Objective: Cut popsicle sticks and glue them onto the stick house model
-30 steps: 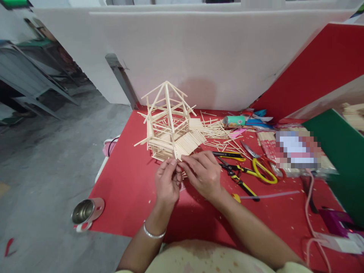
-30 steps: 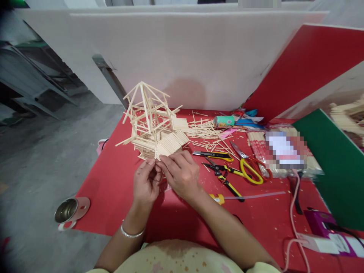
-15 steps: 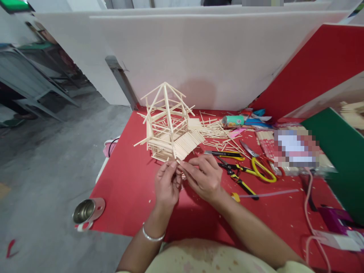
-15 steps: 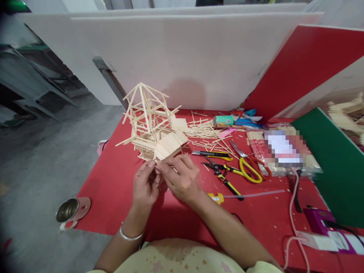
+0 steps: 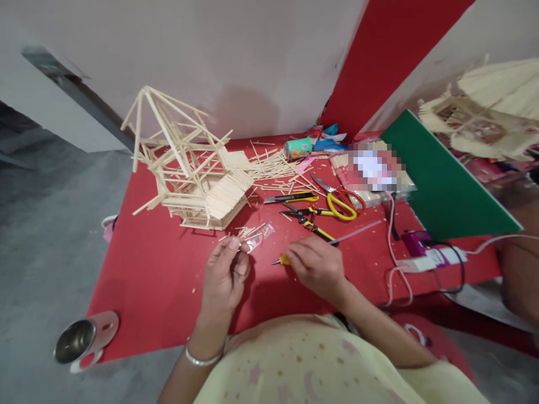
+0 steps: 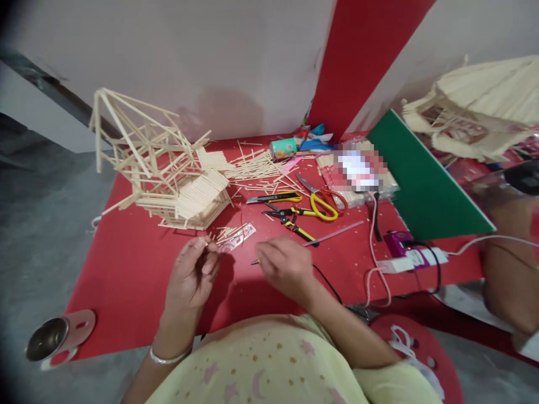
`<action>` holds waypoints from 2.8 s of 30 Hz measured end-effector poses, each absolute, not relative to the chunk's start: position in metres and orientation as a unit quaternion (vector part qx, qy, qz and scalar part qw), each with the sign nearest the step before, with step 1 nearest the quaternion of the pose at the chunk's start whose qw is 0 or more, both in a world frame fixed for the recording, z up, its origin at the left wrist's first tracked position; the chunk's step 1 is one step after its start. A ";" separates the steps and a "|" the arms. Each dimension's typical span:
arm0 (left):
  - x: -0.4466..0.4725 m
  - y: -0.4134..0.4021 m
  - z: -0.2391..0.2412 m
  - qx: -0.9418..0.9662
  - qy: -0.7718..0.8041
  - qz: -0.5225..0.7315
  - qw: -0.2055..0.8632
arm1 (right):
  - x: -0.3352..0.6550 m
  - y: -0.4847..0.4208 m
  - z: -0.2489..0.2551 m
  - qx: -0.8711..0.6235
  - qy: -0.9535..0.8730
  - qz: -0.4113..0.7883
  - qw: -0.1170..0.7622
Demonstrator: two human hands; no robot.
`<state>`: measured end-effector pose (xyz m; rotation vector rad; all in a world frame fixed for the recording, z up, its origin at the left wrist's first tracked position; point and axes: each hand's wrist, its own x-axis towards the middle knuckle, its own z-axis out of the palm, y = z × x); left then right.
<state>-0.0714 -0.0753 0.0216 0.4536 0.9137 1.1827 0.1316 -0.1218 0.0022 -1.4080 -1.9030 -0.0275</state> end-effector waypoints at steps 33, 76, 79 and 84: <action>-0.095 -0.048 0.022 0.261 0.461 0.586 0.613 | 0.104 -0.043 0.078 -0.663 -0.665 -0.083 0.335; -0.095 -0.031 0.008 0.282 0.468 0.576 0.608 | 0.104 -0.020 0.068 -0.616 -0.728 -0.223 0.202; -0.094 -0.031 0.008 0.278 0.468 0.581 0.604 | 0.105 -0.022 0.068 -0.613 -0.729 -0.223 0.207; -0.092 -0.030 0.010 0.276 0.474 0.587 0.595 | 0.108 -0.023 0.064 -0.612 -0.727 -0.229 0.209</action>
